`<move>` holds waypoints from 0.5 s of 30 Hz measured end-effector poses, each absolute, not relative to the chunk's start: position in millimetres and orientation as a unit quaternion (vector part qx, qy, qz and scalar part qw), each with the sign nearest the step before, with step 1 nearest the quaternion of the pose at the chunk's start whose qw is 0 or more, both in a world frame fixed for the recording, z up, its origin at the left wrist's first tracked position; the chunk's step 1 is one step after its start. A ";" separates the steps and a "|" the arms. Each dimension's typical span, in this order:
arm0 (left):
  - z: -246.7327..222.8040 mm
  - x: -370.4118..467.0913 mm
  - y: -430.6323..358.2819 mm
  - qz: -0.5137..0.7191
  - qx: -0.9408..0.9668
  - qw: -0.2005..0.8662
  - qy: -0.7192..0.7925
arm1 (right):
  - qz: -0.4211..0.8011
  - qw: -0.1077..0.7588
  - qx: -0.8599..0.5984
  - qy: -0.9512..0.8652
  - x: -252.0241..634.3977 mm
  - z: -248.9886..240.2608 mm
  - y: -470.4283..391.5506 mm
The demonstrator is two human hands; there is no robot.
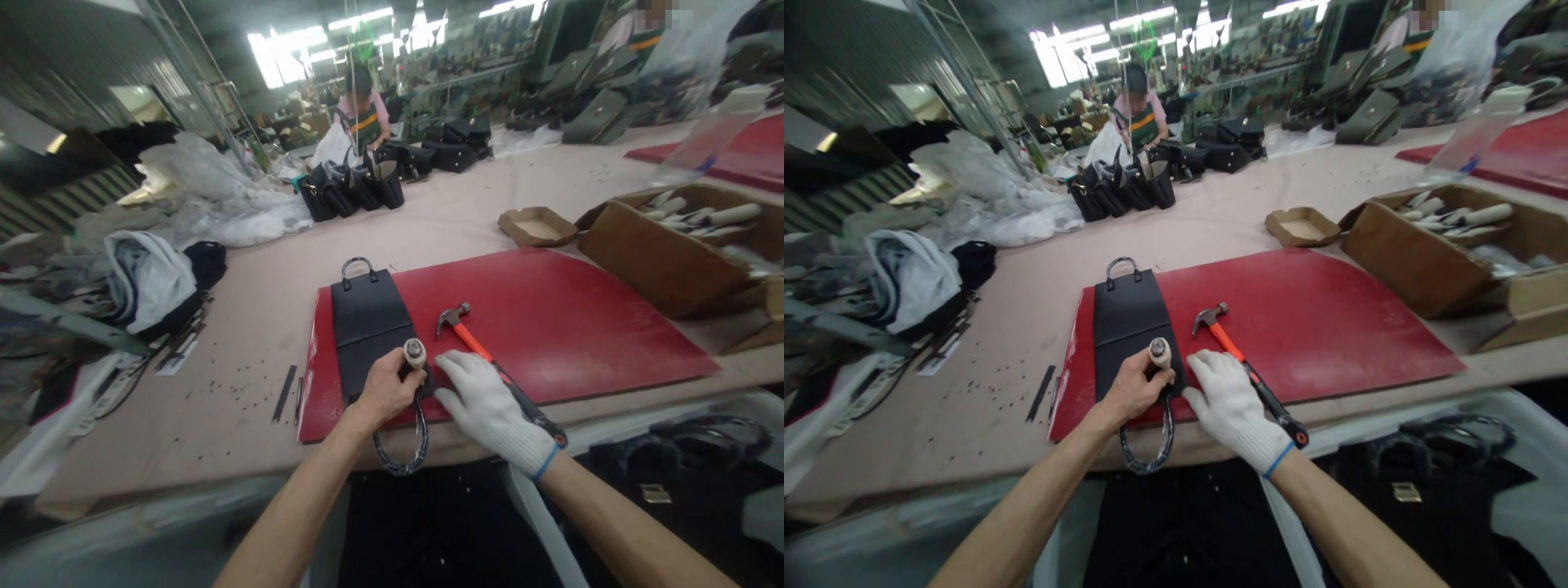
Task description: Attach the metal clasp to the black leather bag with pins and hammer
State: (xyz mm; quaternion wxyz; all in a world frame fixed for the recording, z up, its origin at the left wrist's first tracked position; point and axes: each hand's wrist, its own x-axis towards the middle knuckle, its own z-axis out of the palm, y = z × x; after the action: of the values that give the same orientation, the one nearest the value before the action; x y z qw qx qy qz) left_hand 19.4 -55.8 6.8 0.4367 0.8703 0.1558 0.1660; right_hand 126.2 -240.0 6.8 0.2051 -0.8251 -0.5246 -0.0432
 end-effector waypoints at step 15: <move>21.4 -45.2 29.3 0.379 0.731 0.413 0.390 | -0.038 0.259 -0.811 -0.523 114.2 -22.5 -221.3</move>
State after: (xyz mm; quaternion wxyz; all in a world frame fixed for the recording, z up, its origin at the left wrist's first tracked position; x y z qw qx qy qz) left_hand -45.2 29.3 21.4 0.4129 0.7308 0.3900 0.3786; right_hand 114.2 -221.3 -22.5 0.2592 -0.8111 -0.5230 -0.0381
